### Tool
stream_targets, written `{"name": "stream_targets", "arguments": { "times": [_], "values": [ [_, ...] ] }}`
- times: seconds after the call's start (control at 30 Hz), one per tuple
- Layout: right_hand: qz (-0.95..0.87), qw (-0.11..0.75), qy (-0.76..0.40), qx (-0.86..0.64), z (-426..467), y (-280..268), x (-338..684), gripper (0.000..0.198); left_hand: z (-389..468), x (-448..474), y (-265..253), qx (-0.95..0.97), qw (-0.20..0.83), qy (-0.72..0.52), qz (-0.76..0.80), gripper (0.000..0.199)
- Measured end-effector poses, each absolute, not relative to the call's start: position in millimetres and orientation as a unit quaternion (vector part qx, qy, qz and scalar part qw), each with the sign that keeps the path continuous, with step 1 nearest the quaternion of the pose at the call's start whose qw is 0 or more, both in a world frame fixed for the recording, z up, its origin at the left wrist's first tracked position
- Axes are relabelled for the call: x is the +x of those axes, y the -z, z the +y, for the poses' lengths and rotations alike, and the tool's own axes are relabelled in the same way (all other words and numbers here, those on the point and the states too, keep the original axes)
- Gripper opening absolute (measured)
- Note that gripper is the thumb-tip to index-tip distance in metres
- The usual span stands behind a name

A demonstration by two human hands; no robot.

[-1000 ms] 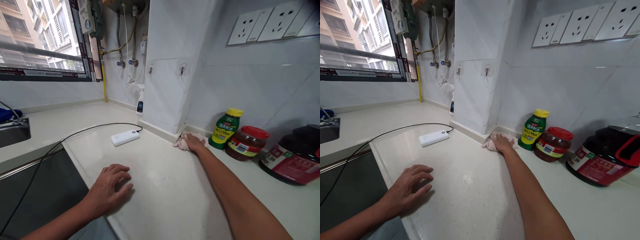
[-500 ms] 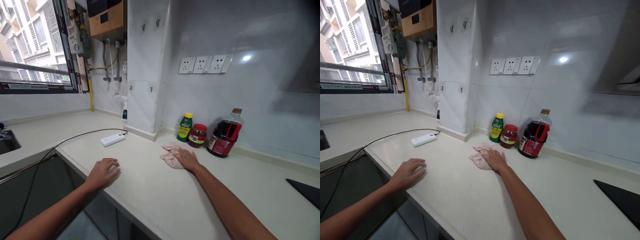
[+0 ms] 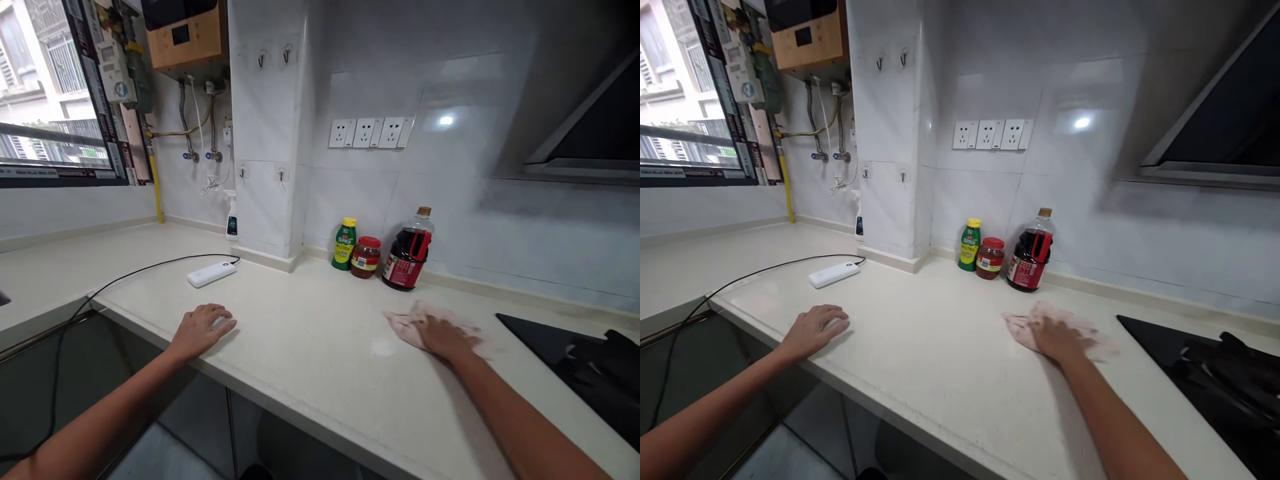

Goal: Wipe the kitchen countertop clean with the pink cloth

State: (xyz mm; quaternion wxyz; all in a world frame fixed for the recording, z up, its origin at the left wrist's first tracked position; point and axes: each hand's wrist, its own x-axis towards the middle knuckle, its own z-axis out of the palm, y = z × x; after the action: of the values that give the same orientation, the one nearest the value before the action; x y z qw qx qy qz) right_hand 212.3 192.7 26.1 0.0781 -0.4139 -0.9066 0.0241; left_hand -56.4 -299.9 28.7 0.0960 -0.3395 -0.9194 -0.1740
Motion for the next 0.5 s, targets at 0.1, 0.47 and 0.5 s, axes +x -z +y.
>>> {"name": "stream_targets", "arguments": {
  "times": [0.1,0.47,0.5],
  "values": [
    [-0.943,0.033,-0.068,-0.323,125,-26,154,0.071,-300,-56,-27,-0.349,0.102,0.149,-0.920,0.053],
    [-0.972,-0.012,-0.171,0.161,-94,-40,100,0.062,-297,-69,-17,-0.383,0.054,0.126,-0.913,0.052],
    [-0.971,-0.007,-0.173,0.165,-89,-41,100,0.059,-295,-67,-17,-0.386,0.057,0.125,-0.912,0.051]
  ]
}}
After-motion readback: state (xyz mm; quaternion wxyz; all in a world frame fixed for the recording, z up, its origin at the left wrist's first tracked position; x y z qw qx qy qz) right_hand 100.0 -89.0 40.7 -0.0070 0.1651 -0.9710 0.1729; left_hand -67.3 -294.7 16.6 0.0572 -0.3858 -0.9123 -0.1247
